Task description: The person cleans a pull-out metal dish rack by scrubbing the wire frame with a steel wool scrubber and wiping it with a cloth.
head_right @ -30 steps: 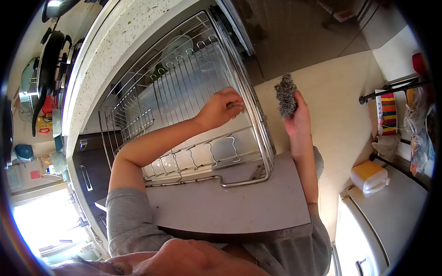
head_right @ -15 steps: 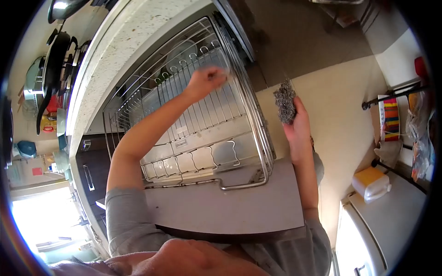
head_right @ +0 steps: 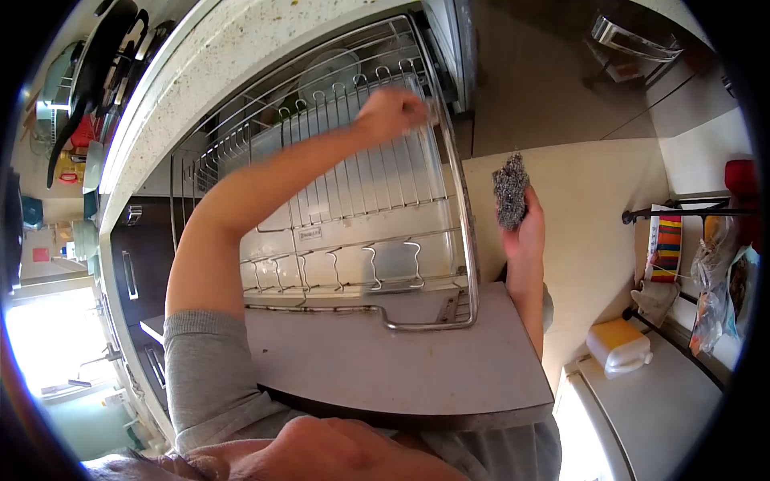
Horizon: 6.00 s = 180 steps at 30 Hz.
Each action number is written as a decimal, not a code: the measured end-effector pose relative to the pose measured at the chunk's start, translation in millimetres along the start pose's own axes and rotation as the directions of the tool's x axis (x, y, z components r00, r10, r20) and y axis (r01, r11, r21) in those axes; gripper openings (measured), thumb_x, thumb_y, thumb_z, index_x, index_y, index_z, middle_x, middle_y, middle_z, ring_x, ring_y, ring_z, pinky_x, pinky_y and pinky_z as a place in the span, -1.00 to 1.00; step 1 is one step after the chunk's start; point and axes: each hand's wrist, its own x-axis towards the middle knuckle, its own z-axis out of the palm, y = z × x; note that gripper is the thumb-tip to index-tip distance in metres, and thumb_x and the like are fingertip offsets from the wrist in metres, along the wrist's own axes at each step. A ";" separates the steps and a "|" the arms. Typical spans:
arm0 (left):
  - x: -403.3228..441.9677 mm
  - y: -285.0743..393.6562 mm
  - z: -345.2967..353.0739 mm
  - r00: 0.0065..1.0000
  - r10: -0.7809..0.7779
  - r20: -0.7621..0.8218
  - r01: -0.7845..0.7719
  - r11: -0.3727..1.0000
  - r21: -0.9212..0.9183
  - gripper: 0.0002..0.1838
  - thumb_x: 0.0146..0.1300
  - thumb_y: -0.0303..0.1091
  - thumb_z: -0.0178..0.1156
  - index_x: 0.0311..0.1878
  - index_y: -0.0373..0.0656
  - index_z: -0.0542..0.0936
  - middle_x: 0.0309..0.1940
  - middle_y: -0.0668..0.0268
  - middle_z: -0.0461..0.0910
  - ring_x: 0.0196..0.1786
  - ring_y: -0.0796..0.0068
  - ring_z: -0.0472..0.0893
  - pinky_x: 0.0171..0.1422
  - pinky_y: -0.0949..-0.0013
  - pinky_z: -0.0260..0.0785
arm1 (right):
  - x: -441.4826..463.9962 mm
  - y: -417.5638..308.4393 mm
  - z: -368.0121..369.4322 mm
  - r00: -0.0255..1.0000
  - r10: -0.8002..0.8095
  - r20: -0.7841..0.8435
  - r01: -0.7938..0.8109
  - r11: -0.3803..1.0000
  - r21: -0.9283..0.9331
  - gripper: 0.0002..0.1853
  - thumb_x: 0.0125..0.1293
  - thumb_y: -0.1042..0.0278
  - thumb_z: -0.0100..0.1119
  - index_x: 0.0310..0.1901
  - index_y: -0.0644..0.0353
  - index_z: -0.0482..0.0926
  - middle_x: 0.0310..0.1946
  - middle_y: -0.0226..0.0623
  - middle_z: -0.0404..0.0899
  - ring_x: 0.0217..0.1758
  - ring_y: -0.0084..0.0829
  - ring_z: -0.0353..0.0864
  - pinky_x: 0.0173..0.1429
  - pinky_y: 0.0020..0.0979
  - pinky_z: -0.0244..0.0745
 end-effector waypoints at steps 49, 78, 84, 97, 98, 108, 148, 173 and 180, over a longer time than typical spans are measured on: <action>17.7 -35.5 21.9 0.882 0.123 -0.455 -0.030 0.978 0.206 -0.93 -0.04 -0.49 0.04 -0.53 -0.29 0.45 -0.55 0.12 0.38 -0.49 0.14 0.41 -0.38 0.26 0.24 | 83.2 23.5 49.3 0.786 -0.394 0.476 0.609 0.360 -0.707 -0.74 0.02 0.24 0.21 -0.23 0.11 0.56 -0.33 -0.17 0.51 -0.25 -0.25 0.49 -0.14 -0.40 0.38; 3.0 -12.6 24.5 0.926 -0.047 -0.375 0.128 0.973 0.192 -0.80 -0.03 -0.40 0.15 -0.32 -0.27 0.60 -0.42 0.15 0.50 -0.31 0.22 0.50 -0.18 0.33 0.35 | 26.7 21.4 7.1 0.699 -0.242 0.673 0.715 0.259 -0.650 -0.93 0.00 0.41 0.20 -0.50 0.18 0.53 -0.46 -0.26 0.50 -0.32 -0.31 0.51 -0.18 -0.36 0.37; 3.8 -18.5 26.4 0.908 0.036 -0.417 0.036 0.986 0.163 -0.93 -0.09 -0.56 0.05 -0.54 -0.36 0.38 -0.47 0.09 0.36 -0.45 0.06 0.35 -0.35 0.25 0.23 | 65.6 19.5 42.1 0.803 -0.184 0.567 0.581 0.453 -0.676 -0.92 0.02 0.41 0.21 -0.51 0.22 0.55 -0.48 -0.29 0.54 -0.32 -0.42 0.53 -0.22 -0.44 0.39; 9.9 -29.2 21.3 0.933 -0.011 -0.359 0.088 0.976 0.199 -0.79 -0.02 -0.41 0.14 -0.31 -0.29 0.59 -0.38 0.14 0.50 -0.33 0.20 0.51 -0.19 0.31 0.35 | 82.0 23.2 53.3 0.835 -0.222 0.504 0.546 0.451 -0.706 -0.87 -0.01 0.41 0.25 -0.51 0.28 0.54 -0.49 -0.24 0.57 -0.37 -0.42 0.54 -0.22 -0.45 0.41; 8.5 -28.8 21.7 0.934 -0.007 -0.356 0.094 0.970 0.226 -0.79 -0.02 -0.41 0.14 -0.31 -0.29 0.59 -0.38 0.14 0.50 -0.33 0.20 0.51 -0.20 0.31 0.36 | 81.4 26.4 41.0 0.745 -0.256 0.616 0.659 0.428 -0.618 -0.88 -0.02 0.42 0.26 -0.51 0.27 0.54 -0.50 -0.21 0.56 -0.37 -0.37 0.54 -0.21 -0.44 0.41; 9.8 -26.8 24.8 0.904 0.124 -0.410 -0.020 0.969 0.247 -0.80 0.07 -0.39 0.11 -0.58 -0.31 0.46 -0.63 0.09 0.35 -0.50 0.10 0.39 -0.43 0.18 0.20 | 88.4 32.1 49.0 0.767 -0.297 0.568 0.641 0.309 -0.703 -0.89 -0.05 0.38 0.25 -0.47 0.18 0.56 -0.44 -0.20 0.55 -0.27 -0.35 0.52 -0.17 -0.37 0.36; 27.3 -59.4 9.3 0.834 0.010 -0.552 0.094 0.983 0.159 -0.86 -0.01 -0.43 0.12 -0.34 -0.17 0.57 -0.37 0.13 0.50 -0.29 0.16 0.51 -0.21 0.28 0.38 | 23.6 21.7 -5.9 0.988 -0.154 0.026 0.156 0.966 -0.205 -0.81 0.27 0.41 -0.05 -0.11 0.21 0.45 -0.27 -0.36 0.53 -0.28 -0.55 0.52 -0.29 -0.51 0.46; -124.2 46.8 71.2 0.990 0.103 -0.092 -0.111 0.990 -0.089 -0.90 0.04 -0.40 0.12 -0.34 -0.09 0.58 -0.43 0.16 0.51 -0.31 0.16 0.50 -0.26 0.23 0.37 | 37.8 15.5 -15.2 0.971 -0.176 0.159 0.213 0.942 -0.258 -0.75 0.27 0.42 -0.06 -0.03 0.25 0.40 -0.25 -0.31 0.53 -0.30 -0.49 0.54 -0.31 -0.49 0.47; -119.1 50.4 -17.5 0.835 -0.083 0.544 0.147 0.986 -0.075 -0.78 0.02 -0.34 0.15 -0.25 -0.18 0.57 -0.47 0.23 0.58 -0.47 0.44 0.54 -0.41 0.41 0.38 | 60.6 9.4 -31.7 0.960 -0.237 0.148 0.272 0.913 -0.303 -0.82 0.26 0.38 -0.03 -0.13 0.17 0.46 -0.28 -0.31 0.54 -0.34 -0.50 0.52 -0.42 -0.51 0.44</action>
